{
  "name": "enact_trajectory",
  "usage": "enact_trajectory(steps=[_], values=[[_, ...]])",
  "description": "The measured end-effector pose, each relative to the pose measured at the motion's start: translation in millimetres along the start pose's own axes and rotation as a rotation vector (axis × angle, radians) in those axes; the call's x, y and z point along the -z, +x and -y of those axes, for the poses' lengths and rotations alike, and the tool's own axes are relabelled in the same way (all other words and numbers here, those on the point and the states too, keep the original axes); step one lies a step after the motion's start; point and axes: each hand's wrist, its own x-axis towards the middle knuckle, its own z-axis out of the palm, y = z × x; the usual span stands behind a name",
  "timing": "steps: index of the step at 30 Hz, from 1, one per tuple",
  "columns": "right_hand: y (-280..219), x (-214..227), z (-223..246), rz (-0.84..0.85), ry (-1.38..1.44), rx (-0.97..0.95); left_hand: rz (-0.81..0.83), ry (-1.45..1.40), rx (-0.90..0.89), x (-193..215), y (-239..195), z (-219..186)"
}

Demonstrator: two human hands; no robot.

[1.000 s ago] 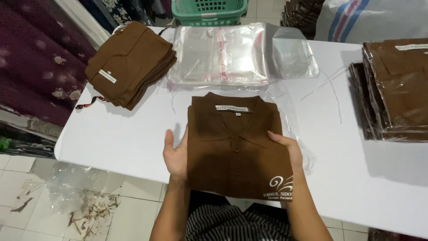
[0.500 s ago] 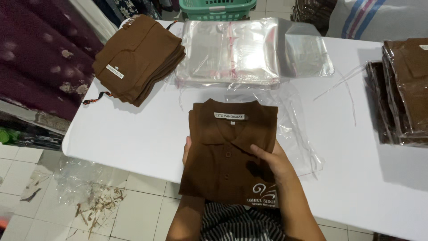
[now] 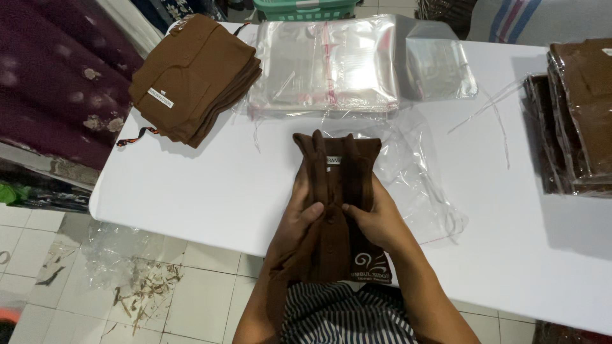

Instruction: The person folds a brown shirt and places it into a clear plastic bag on a white table. The person smooths the shirt inside the bag and seals the bag. The packaged shirt is then placed on a stack of other packaged shirts.

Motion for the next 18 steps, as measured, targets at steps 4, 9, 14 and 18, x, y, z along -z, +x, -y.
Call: enact_trajectory(steps=[4, 9, 14, 18], values=[[-5.7, -2.1, 11.6, 0.009, 0.017, 0.018, 0.067, 0.185, -0.024, -9.7, -9.3, -10.8], [-9.6, -2.9, 8.6, 0.018, 0.243, 0.046, 0.109, 0.54, -0.07, -26.4, -16.6, -22.6], [-22.6, -6.2, 20.3, 0.067, 0.381, -0.011, 0.087, 0.59, 0.01, -31.3, -16.6, -30.2], [-38.8, -13.9, 55.4, 0.115, 0.365, 0.055, 0.135, 0.738, -0.052, -31.7, -18.1, -16.5]])
